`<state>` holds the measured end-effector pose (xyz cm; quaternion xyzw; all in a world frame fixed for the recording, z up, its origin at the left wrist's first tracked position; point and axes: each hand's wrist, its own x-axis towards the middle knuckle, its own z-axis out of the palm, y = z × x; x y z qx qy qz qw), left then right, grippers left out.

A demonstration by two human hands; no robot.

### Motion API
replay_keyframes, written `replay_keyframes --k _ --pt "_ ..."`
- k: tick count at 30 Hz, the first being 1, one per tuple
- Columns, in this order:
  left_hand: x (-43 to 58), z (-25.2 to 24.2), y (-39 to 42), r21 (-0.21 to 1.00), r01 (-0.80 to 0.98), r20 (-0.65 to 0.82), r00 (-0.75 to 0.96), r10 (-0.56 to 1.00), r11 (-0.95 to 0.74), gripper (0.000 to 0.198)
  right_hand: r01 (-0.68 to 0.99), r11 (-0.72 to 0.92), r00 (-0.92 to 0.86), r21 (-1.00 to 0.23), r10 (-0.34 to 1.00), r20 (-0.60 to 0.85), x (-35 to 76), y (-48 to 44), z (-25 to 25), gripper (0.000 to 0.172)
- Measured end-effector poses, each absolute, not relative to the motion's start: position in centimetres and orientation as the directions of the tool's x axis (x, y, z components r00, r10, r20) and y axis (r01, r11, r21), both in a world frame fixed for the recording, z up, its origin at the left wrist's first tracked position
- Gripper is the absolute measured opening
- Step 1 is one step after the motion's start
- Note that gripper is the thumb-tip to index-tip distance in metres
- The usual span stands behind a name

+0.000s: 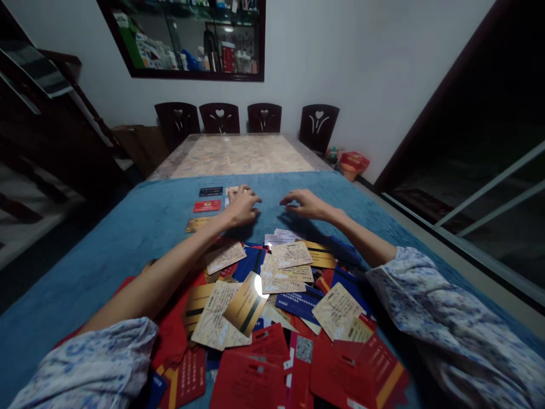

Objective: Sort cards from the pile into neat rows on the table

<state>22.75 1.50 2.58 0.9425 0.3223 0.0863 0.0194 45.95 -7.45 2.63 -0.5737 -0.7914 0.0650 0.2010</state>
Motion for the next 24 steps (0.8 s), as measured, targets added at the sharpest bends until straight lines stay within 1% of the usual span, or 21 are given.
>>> replay_keyframes --k 6,9,14,16,19,24 --pt "24.4 2.7 -1.9 0.112 0.508 0.142 0.843 0.519 -0.854 0.039 0.899 0.299 -0.243 -0.319 0.948 0.203 46.8 -12.1 2.7 0.026" --pt "25.4 2.8 -3.6 0.122 0.422 0.155 0.886 0.438 -0.898 0.037 0.898 0.290 -0.238 -0.332 0.953 0.187 47.5 -14.3 2.5 0.025" --pt "26.8 3.1 -6.4 0.143 0.324 0.145 0.928 0.343 -0.935 0.032 0.882 0.274 -0.226 -0.383 0.960 0.167 48.9 -17.7 2.1 0.026" --pt "27.3 3.2 -7.4 0.154 0.294 0.138 0.939 0.315 -0.943 0.030 0.879 0.261 -0.228 -0.400 0.965 0.130 49.3 -18.9 2.0 0.027" --pt "28.0 3.3 -8.7 0.156 0.257 0.116 0.954 0.276 -0.954 0.025 0.864 0.255 -0.245 -0.434 0.966 0.079 49.6 -20.3 1.7 0.035" --pt "28.7 3.3 -10.0 0.163 0.262 0.078 0.958 0.277 -0.951 0.023 0.842 0.273 -0.290 -0.465 0.956 0.036 49.6 -20.7 0.9 0.064"
